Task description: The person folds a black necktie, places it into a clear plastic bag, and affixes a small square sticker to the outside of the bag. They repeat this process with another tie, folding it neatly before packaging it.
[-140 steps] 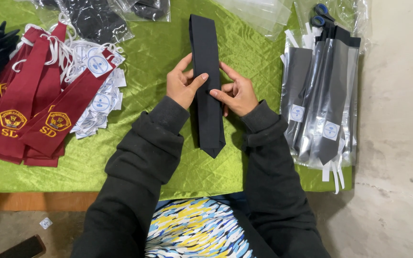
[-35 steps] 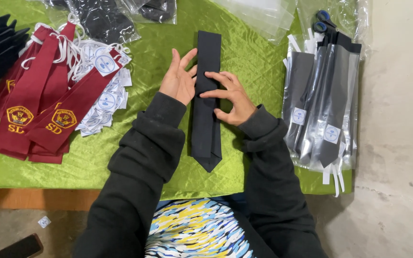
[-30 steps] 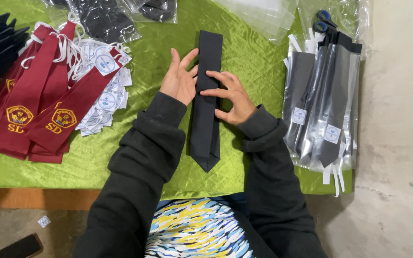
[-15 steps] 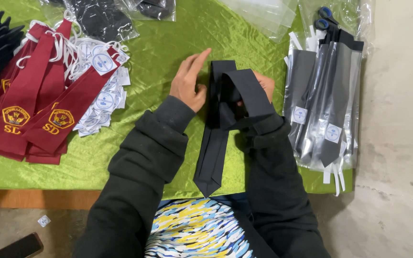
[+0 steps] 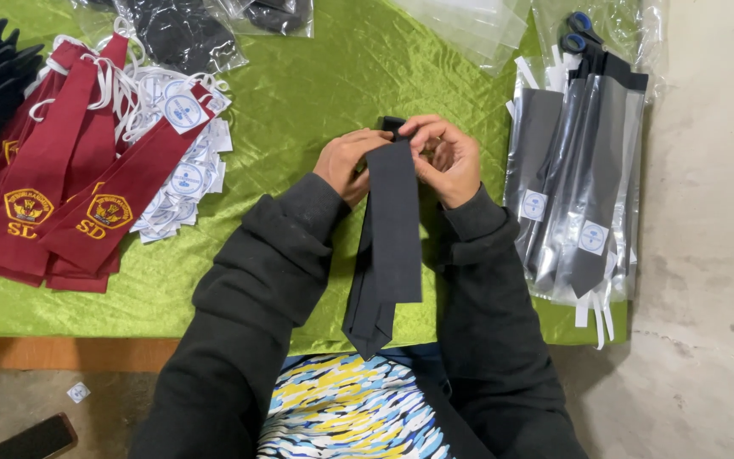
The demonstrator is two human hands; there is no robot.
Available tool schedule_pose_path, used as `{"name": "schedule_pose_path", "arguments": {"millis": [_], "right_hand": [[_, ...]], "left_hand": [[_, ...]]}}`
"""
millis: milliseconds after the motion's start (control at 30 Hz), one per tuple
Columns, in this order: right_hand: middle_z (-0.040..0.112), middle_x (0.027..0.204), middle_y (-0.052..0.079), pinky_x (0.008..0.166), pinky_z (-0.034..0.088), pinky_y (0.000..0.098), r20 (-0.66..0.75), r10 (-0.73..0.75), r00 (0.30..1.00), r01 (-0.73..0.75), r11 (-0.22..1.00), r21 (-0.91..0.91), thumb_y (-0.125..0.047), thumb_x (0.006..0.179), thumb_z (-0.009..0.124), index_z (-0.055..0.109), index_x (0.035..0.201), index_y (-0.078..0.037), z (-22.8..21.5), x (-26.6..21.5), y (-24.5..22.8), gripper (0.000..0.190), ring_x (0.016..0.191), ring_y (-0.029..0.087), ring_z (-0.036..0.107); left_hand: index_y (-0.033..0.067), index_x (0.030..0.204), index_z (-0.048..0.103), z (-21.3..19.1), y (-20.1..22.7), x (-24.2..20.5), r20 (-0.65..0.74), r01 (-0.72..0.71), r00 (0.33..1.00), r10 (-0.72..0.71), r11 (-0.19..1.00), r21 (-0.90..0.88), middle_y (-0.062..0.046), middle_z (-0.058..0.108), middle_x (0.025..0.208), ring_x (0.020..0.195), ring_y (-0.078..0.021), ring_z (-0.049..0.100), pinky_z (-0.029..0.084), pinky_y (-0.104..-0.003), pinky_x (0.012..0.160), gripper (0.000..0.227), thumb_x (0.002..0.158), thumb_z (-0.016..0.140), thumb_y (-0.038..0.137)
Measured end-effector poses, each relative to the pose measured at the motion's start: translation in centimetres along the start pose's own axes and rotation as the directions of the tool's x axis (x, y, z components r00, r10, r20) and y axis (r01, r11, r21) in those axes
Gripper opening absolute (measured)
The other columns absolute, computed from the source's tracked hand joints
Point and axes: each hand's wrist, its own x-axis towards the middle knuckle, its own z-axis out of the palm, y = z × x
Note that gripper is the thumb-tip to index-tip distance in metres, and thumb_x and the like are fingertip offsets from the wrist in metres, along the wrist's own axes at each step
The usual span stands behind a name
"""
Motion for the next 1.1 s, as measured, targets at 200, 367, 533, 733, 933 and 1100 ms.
{"name": "schedule_pose_path", "arguments": {"millis": [200,367,533,733,933,1100], "right_hand": [[0.067,0.114,0.025,0.069,0.051,0.0282,0.189,-0.036,0.981,0.073,0.979,-0.191,-0.001,0.083,0.090,0.071,0.081,0.003,0.1,0.0,-0.6,0.019,0.081,0.018,0.060],[0.073,0.120,0.021,0.101,0.045,0.0440,0.271,-0.084,0.959,0.183,0.914,-0.363,-0.038,0.094,0.080,0.081,0.091,-0.004,0.7,0.1,-0.5,0.033,0.112,0.034,0.061],[0.061,0.138,0.021,0.108,0.045,0.0557,0.238,-0.012,0.971,0.087,0.948,-0.307,-0.042,0.103,0.069,0.057,0.132,-0.002,-0.6,-0.7,1.1,0.051,0.131,0.039,0.056],[0.070,0.123,0.018,0.097,0.054,0.0534,0.187,0.033,0.982,0.013,0.971,-0.238,-0.036,0.105,0.066,0.063,0.136,-0.005,-1.4,-0.8,2.0,0.044,0.111,0.035,0.068],[0.036,0.164,0.017,0.130,0.039,0.0537,0.062,0.060,0.996,-0.057,0.997,-0.048,-0.049,0.115,0.048,0.020,0.167,-0.011,-1.4,-1.1,2.5,0.071,0.149,0.036,0.043],[0.049,0.159,0.019,0.126,0.048,0.0516,0.061,0.180,0.982,-0.190,0.944,0.270,-0.049,0.109,0.054,0.018,0.167,-0.002,-0.9,-0.3,1.5,0.083,0.147,0.036,0.053]], "left_hand": [[0.0213,0.099,0.076,-0.2,-0.9,0.0,-0.044,-0.126,0.991,0.123,0.990,-0.068,0.002,0.076,0.103,0.103,-0.0242,0.074,0.056,-0.039,0.094,0.018,0.096,0.060,0.030],[0.0208,0.104,0.077,0.2,0.2,-0.2,-0.080,-0.070,0.994,0.075,0.996,0.062,-0.003,0.075,0.104,0.093,-0.0333,0.072,0.058,-0.046,0.081,0.020,0.097,0.060,0.029],[0.0114,0.056,0.052,-1.1,1.3,0.3,-0.094,0.250,0.960,-0.264,0.959,-0.134,-0.004,0.044,0.041,0.040,-0.0194,0.045,0.036,-0.031,0.045,0.055,0.107,0.057,0.033],[0.0032,0.112,0.065,-1.0,1.4,0.2,-0.042,0.377,0.891,-0.452,0.787,-0.488,-0.016,0.061,0.052,0.041,-0.0194,0.063,0.053,-0.026,0.038,0.040,0.112,0.046,0.039],[0.0226,0.165,0.000,-2.7,2.7,0.9,0.124,0.274,0.919,-0.375,0.378,-0.884,-0.027,0.058,0.142,0.130,-0.0322,0.064,0.060,-0.044,0.099,0.090,0.102,0.063,0.011],[0.0197,0.155,0.029,-2.9,4.8,1.0,-0.053,0.112,0.978,-0.203,0.720,-0.685,-0.021,0.045,0.159,0.149,-0.0384,0.047,0.047,-0.055,0.122,0.072,0.098,0.053,-0.017]]}}
